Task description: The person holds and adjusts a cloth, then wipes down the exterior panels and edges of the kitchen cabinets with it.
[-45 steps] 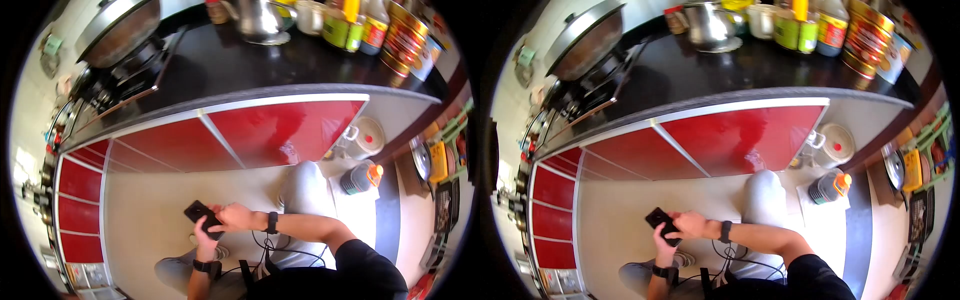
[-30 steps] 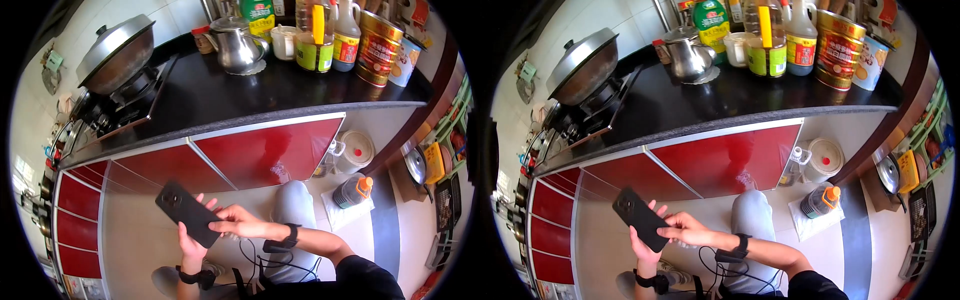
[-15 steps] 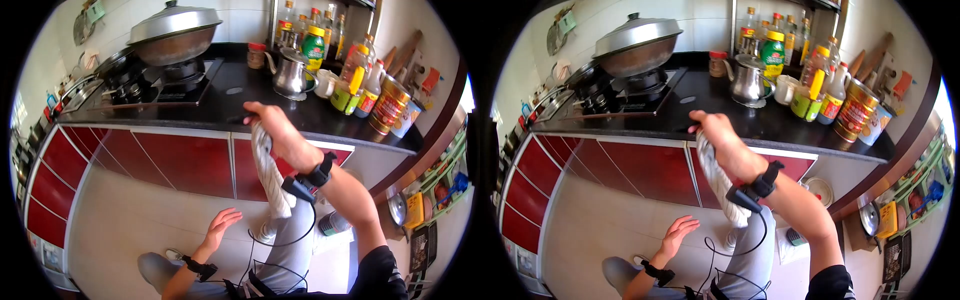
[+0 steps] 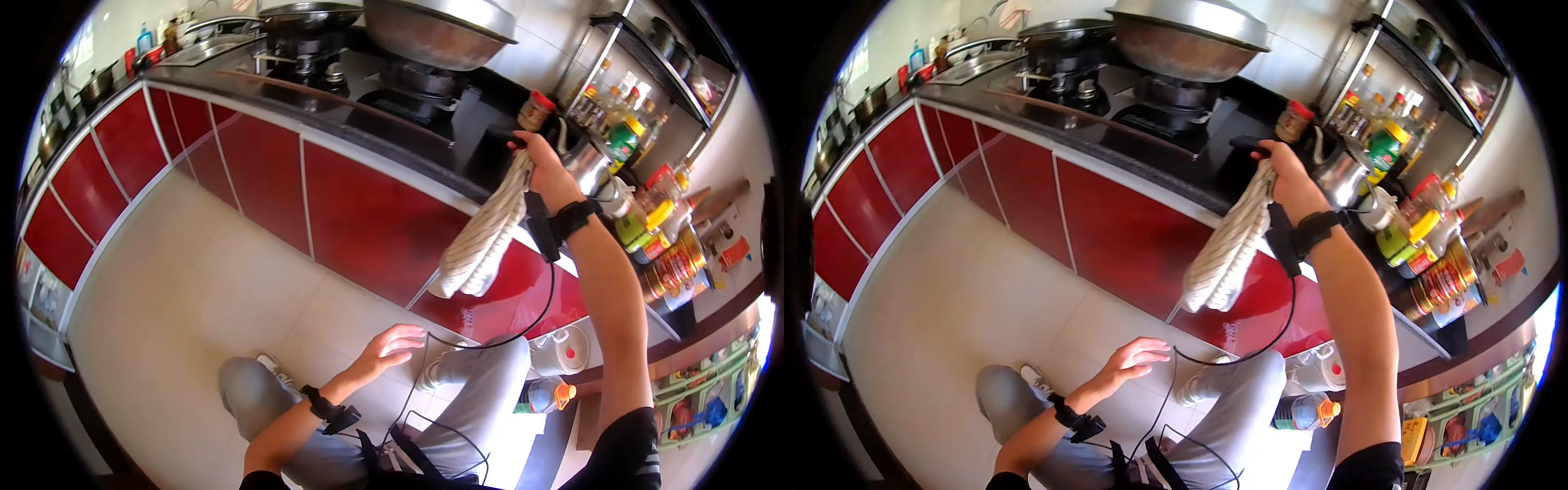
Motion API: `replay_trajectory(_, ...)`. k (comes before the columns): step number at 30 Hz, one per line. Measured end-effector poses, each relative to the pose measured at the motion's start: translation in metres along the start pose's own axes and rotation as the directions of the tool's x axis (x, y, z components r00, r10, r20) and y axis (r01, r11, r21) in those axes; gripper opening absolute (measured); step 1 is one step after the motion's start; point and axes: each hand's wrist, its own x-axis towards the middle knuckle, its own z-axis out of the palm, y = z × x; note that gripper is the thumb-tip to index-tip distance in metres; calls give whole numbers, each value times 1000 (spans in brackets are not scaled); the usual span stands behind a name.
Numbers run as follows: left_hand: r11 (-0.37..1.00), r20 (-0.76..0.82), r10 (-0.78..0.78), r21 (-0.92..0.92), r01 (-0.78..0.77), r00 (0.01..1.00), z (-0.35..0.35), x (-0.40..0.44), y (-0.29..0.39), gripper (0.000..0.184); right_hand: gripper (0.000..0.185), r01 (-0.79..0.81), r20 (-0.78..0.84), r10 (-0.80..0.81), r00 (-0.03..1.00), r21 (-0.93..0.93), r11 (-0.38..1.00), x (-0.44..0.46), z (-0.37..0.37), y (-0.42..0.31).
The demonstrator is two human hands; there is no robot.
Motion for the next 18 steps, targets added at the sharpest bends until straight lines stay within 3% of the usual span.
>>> replay_trajectory(3,1000,2,-7,10,7,1000,-3,-4,-2,58,24,-35,23,34,999,33,999,8,6,-1)
replay_trajectory(10,999,22,52,-17,-51,998,-6,-11,-5,58,17,-72,156,93,983,-137,988,10,3,-2)
replay_trajectory(12,998,22,64,-17,-63,998,-7,-10,-11,59,16,-100,91,120,989,-192,976,25,-3,-4)
replay_trajectory(14,998,18,53,14,-53,998,-10,-7,-11,59,12,87,53,-78,996,-199,976,16,-1,-2)
replay_trajectory(18,1000,6,2,27,-2,1000,-6,-10,-14,61,14,62,-23,-75,997,-367,928,21,-2,-2)
